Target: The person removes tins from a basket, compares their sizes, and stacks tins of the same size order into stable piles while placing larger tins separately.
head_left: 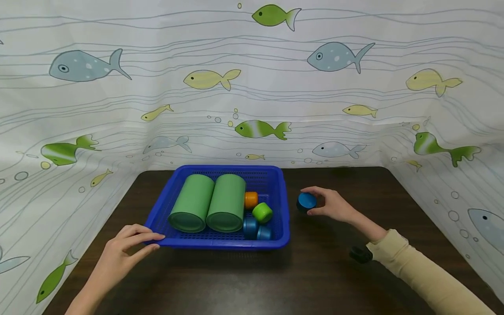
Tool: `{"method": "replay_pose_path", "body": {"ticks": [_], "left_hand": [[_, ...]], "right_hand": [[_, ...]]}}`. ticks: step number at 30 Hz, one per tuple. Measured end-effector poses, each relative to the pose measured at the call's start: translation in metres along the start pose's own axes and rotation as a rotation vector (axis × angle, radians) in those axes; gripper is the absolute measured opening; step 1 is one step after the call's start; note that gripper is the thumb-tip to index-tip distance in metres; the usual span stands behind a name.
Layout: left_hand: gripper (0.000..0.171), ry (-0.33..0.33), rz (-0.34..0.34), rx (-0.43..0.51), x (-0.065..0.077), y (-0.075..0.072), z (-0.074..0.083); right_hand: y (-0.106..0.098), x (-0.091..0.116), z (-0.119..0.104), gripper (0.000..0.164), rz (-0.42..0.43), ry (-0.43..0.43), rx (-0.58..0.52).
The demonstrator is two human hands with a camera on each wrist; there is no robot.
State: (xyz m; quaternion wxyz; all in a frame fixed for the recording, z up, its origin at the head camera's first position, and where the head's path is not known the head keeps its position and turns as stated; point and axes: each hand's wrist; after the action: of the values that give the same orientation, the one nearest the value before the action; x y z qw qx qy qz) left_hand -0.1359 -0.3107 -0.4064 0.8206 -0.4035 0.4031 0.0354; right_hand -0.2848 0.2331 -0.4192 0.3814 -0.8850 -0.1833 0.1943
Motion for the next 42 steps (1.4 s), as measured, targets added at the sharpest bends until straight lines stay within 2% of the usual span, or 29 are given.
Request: {"method": "replay_pose_path", "body": {"ticks": [8, 18, 27, 31, 42], "left_hand": [[0.05, -0.034, -0.028, -0.003, 0.0029, -0.0026, 0.0002], [0.049, -0.039, -0.029, -0.016, 0.0006, -0.0023, -0.0002], [0.049, -0.042, -0.025, -0.013, 0.0021, -0.0013, 0.0001], [0.05, -0.024, -0.011, -0.009, 0.0025, -0.0004, 0.0003], [0.049, -0.024, -0.01, -0.012, 0.0023, 0.0002, 0.0002]], "right_hand": [[0.0058, 0.0007, -0.0003, 0.063, -0.072, -0.015, 0.088], [0.0031, -0.0019, -0.0023, 0.06, -0.139, -0.007, 0.154], [0.0057, -0.0016, 0.0, 0.059, -0.173, -0.019, 0.14], [0.0058, -0.0015, 0.0009, 0.059, -0.182, -0.019, 0.125], [0.0077, 0.0012, 0.003, 0.058, -0.184, -0.015, 0.104]]}}
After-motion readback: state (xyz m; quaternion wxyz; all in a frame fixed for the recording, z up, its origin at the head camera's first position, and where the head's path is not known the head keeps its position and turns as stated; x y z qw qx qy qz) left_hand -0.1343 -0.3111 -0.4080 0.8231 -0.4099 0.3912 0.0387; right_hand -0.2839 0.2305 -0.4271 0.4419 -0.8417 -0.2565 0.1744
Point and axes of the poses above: each hand's wrist, its own x-axis away from the middle knuckle, its own y-axis out of the palm, z = x × y, and after that the axes turned 3 degrees about z, right-handed
